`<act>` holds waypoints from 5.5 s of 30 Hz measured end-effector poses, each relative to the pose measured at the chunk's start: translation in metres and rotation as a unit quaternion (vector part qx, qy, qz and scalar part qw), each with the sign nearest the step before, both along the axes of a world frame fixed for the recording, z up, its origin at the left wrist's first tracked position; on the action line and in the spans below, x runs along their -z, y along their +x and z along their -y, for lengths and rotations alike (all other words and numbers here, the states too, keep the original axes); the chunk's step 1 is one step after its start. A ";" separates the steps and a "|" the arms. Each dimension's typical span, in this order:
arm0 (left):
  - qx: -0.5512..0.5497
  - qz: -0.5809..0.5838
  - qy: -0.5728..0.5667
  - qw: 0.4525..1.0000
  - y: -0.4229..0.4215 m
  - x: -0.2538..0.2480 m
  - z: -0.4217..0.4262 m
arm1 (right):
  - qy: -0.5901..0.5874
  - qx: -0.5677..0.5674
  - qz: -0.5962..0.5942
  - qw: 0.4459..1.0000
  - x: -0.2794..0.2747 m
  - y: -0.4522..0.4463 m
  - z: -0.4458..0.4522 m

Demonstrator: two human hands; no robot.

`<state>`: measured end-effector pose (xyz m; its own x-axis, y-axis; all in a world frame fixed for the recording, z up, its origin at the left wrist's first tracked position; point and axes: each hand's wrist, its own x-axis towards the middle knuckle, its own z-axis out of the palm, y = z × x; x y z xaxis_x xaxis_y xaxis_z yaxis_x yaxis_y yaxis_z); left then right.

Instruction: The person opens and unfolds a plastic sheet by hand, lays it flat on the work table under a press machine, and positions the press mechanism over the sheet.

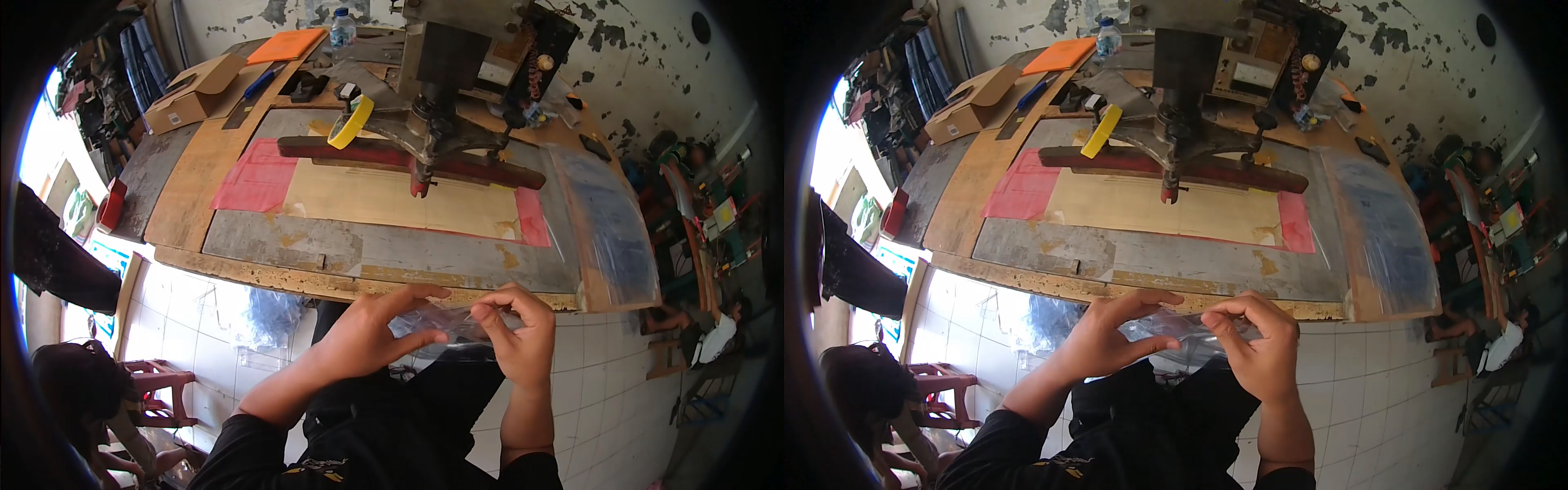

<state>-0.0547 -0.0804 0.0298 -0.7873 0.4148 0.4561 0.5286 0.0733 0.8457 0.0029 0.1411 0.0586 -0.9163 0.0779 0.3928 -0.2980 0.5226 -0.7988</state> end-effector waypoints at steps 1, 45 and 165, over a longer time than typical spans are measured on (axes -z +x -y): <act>0.019 0.014 -0.029 0.999 -0.002 0.000 0.004 | -0.004 0.002 -0.014 1.000 0.001 -0.001 -0.001; -0.159 -0.110 -0.228 0.954 -0.083 0.056 0.046 | 0.201 0.194 -0.034 0.959 0.092 -0.044 -0.080; -0.068 -0.121 -0.437 0.889 -0.055 0.059 0.010 | 0.220 0.230 0.092 0.943 0.075 -0.042 -0.136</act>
